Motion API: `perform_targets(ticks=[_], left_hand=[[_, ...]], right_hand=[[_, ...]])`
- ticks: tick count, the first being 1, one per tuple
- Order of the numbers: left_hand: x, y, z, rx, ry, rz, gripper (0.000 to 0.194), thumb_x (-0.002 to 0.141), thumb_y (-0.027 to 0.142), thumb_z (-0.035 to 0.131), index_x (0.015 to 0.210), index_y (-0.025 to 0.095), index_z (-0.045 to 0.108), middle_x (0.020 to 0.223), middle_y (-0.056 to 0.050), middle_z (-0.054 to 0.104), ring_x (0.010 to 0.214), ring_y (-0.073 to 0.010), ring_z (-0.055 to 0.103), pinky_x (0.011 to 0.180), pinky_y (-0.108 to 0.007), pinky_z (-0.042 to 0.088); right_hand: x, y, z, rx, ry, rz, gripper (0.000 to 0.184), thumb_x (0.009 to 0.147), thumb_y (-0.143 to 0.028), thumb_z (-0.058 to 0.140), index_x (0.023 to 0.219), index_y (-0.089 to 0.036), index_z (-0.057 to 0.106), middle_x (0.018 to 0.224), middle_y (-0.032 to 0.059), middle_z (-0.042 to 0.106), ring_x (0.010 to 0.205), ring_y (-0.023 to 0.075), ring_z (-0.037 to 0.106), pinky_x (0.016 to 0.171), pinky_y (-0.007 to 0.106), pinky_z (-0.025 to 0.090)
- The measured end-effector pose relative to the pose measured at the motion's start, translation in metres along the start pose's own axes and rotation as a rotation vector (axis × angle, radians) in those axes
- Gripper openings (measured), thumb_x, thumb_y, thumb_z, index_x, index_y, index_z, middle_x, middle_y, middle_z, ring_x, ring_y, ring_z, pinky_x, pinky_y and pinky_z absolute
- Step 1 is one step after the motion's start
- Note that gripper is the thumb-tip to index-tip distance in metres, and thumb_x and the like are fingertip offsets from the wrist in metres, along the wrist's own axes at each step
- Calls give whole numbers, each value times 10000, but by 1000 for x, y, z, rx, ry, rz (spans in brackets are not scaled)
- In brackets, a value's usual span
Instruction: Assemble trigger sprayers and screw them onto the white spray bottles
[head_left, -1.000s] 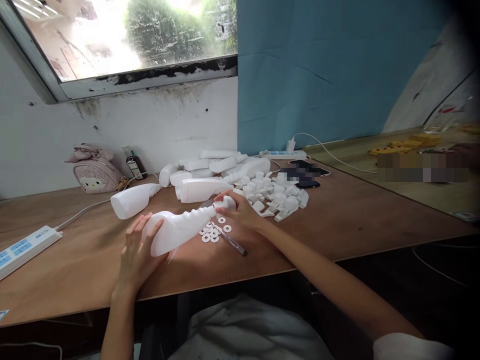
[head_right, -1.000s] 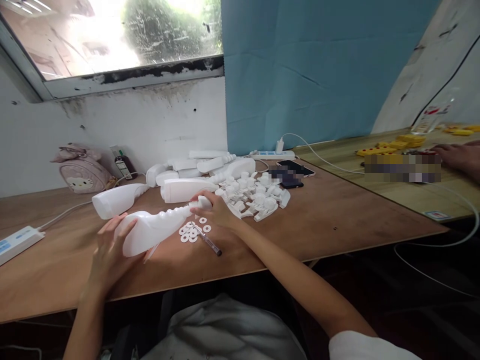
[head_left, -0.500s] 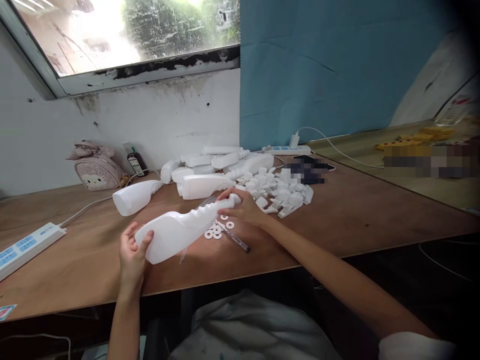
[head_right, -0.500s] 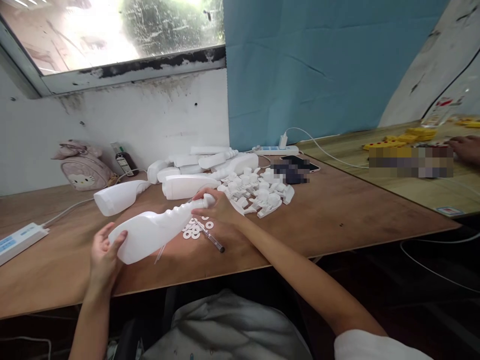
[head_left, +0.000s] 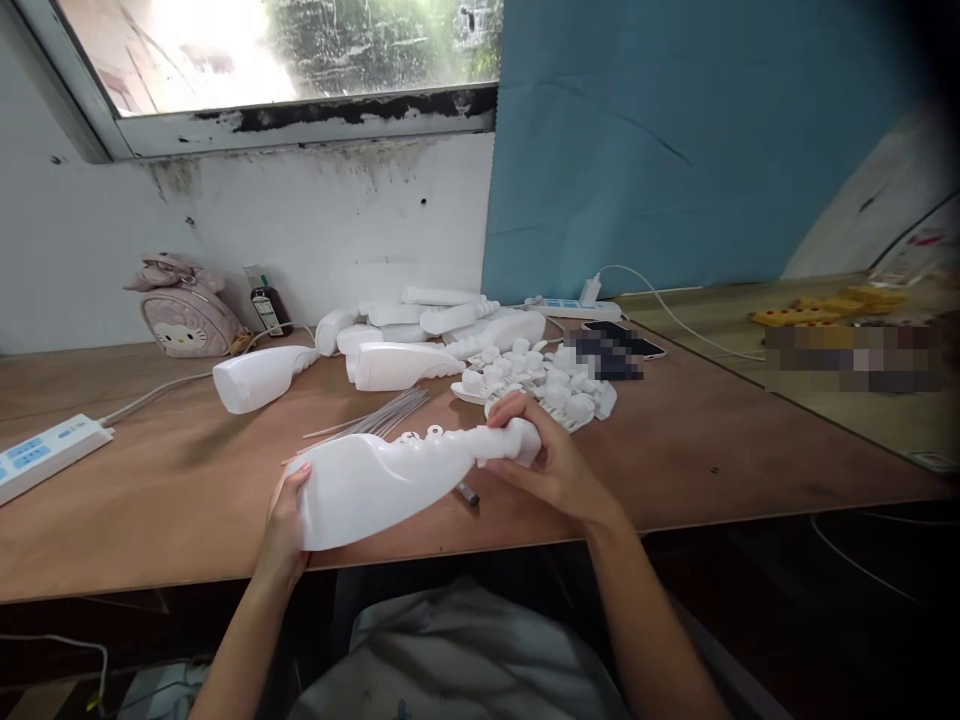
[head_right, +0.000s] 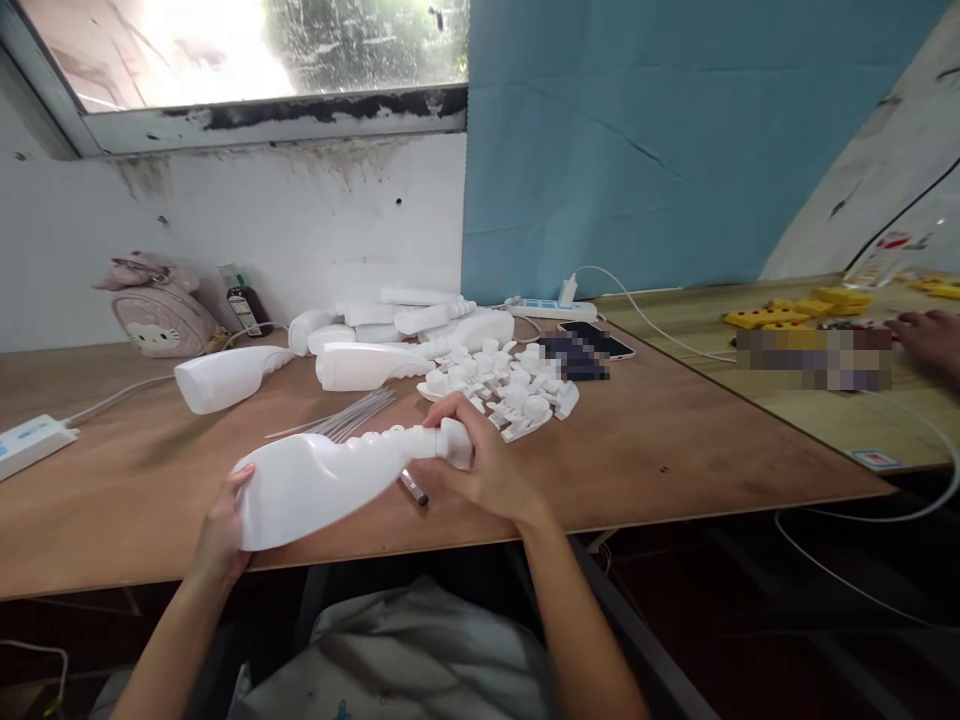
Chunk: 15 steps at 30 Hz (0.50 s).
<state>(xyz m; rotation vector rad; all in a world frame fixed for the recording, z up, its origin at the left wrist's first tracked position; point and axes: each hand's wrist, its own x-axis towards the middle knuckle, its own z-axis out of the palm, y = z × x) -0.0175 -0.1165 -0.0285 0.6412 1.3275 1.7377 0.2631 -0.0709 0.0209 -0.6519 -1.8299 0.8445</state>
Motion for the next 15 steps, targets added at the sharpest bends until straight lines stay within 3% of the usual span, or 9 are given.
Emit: perform_targets(ticks=[3,5,7,11,15], left_hand=[[-4,-9,5,-17,16,-23,363,601,371,649,895,164,600,708,4,624,722,-204,612,625,-265,494],[-5,-11,6,-21,46,-8,350,591,373,658,865,164,599,710,4,627,712,-202,610,625,-267,494],[-4,-6,6,-24,81,14,329,594,374,657,842,166,598,710,6,627,698,-194,606,624,-266,493],[13,34,9,-5,76,141,325,612,366,649,877,183,610,720,17,619,639,-156,583,594,-246,478],[58,87,24,2,-53,501,345,628,346,628,910,148,614,710,3,593,608,-119,538,541,-205,431]], right_hand=[[-12,10,1,126,108,126,345,627,-281,720,885,-231,497,832,-3,523,691,130,496,579,241,422],[-13,19,8,192,273,180,392,620,-298,728,922,-251,483,814,-24,528,650,111,484,553,224,414],[-8,23,15,185,344,215,375,632,-309,721,929,-248,501,823,-25,529,668,108,486,569,218,418],[18,11,21,130,278,160,307,674,-341,680,926,-225,550,848,-7,559,695,120,509,591,232,434],[57,6,21,-48,183,-30,265,679,-324,669,909,-217,592,881,0,612,738,143,546,638,258,449]])
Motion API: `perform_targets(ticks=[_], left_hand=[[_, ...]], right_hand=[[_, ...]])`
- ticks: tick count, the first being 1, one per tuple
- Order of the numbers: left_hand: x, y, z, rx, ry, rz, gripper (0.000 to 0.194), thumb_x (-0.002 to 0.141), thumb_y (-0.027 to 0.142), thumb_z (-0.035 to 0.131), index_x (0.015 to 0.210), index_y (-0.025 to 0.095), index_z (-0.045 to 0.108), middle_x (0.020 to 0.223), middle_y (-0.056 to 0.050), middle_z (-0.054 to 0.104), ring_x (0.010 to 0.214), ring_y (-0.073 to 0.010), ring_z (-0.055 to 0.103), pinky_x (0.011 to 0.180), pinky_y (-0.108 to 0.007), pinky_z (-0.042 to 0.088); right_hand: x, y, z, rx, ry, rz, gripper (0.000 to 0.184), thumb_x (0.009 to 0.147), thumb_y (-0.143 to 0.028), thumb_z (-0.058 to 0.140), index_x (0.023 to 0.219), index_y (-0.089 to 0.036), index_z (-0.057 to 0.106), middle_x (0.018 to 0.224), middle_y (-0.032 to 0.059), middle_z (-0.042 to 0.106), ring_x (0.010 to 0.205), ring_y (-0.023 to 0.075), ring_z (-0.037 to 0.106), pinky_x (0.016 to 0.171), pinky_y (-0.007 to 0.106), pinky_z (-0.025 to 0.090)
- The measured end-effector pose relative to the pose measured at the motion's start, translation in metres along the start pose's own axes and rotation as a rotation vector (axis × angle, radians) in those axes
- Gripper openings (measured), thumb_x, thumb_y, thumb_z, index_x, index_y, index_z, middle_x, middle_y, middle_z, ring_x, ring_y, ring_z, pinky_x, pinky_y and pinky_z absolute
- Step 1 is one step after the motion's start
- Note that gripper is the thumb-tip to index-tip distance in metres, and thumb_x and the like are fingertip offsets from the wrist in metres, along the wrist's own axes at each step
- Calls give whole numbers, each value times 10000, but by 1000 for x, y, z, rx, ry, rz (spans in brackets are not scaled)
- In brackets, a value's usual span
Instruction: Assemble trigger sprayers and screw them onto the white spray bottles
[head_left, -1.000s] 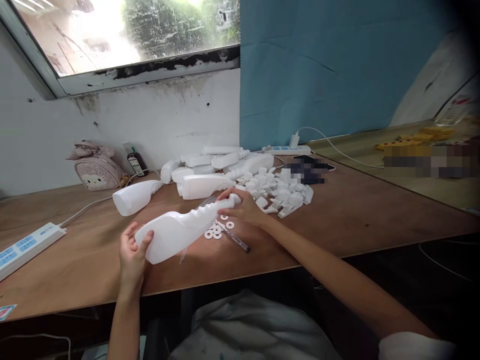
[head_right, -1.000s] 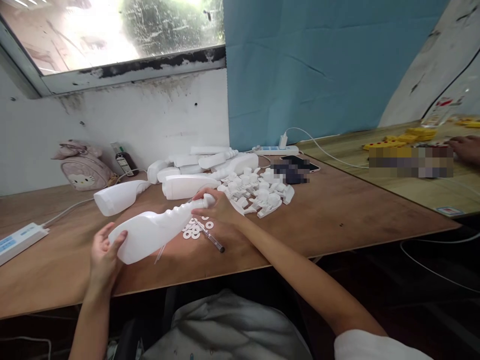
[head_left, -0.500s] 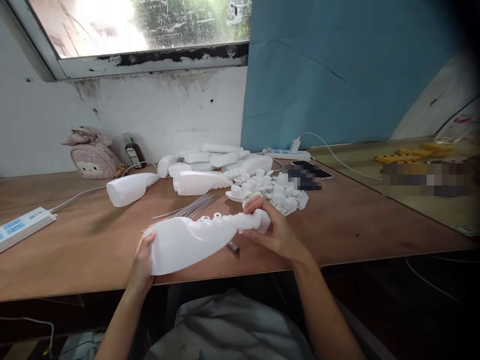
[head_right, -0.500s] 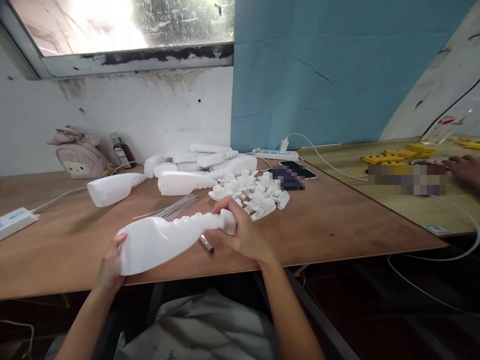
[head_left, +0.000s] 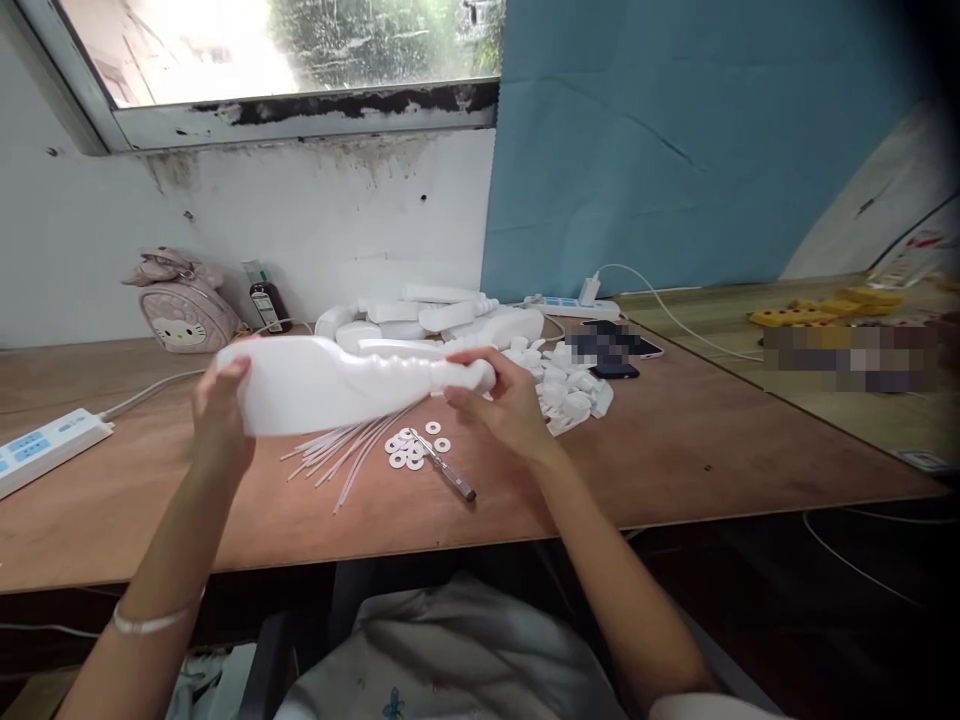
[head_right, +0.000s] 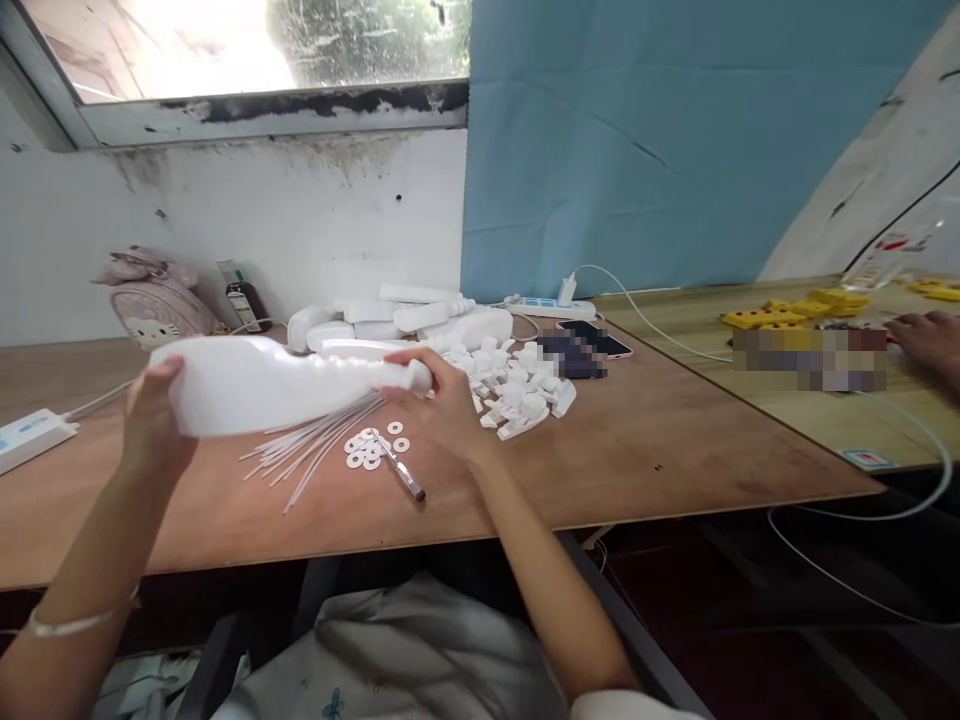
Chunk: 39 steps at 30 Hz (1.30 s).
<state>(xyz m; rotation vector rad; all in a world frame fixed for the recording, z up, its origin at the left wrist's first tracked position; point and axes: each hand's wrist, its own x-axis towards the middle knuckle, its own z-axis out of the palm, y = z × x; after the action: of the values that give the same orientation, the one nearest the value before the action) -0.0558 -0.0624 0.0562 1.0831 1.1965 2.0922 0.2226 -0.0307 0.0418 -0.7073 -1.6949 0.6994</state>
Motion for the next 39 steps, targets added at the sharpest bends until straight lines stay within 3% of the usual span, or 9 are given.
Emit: perform_targets(ticks=[2,4,8,13,17,24,27,33,39], left_hand=[[31,-5,7,11,-29,39,376,623,377,631,901,126,604,683,-1,574,577,-106,507,508,-198,397],[53,-20,13,24,1,-25,385,614,418,627,848,115,586,620,12,530,547,-99,469,500,-208,377],[73,-57,19,115,178,-193,380,616,474,616,712,114,544,562,21,466,515,-85,406,483,-218,327],[76,-71,16,-58,253,-163,343,676,500,510,713,159,520,630,5,519,555,-108,474,498,-214,368],[76,-72,12,-286,143,-167,206,667,376,516,716,176,508,650,19,542,589,-105,508,543,-200,413],[67,-78,14,-351,51,-220,180,675,356,528,680,177,517,626,-7,573,619,-140,544,627,-248,480],[64,-78,14,-353,46,-238,171,669,353,527,668,183,527,648,-23,591,669,-166,563,634,-266,492],[66,-81,12,-386,31,-247,152,651,334,529,671,183,540,703,-40,620,766,-203,579,664,-300,497],[61,-84,14,-390,-41,-284,250,638,408,562,697,165,546,807,-80,628,878,-245,572,743,-341,482]], right_hand=[[16,12,8,-103,39,-96,252,686,-306,658,912,-215,594,907,5,628,778,158,566,685,281,460],[25,31,18,-197,68,-196,221,707,-269,630,915,-209,586,934,16,636,831,173,581,734,303,465],[25,60,33,-244,74,-310,177,748,-252,587,915,-202,559,953,48,627,893,183,586,770,306,465],[14,54,40,-262,105,-235,224,733,-344,611,905,-210,558,921,55,601,871,193,569,791,318,443],[5,46,42,-247,98,-92,282,706,-420,624,891,-217,559,852,26,630,735,177,575,702,303,448],[3,54,36,-26,13,137,280,765,-475,538,862,-212,533,697,5,622,563,161,588,550,285,440],[4,55,34,-46,13,82,278,737,-452,580,856,-204,542,733,7,617,611,161,588,564,282,443],[4,61,37,-57,5,-140,175,711,-348,625,798,-216,549,942,35,613,927,188,567,755,315,466],[3,61,35,-117,46,-51,274,696,-370,634,892,-215,522,912,28,620,837,185,578,698,304,455]])
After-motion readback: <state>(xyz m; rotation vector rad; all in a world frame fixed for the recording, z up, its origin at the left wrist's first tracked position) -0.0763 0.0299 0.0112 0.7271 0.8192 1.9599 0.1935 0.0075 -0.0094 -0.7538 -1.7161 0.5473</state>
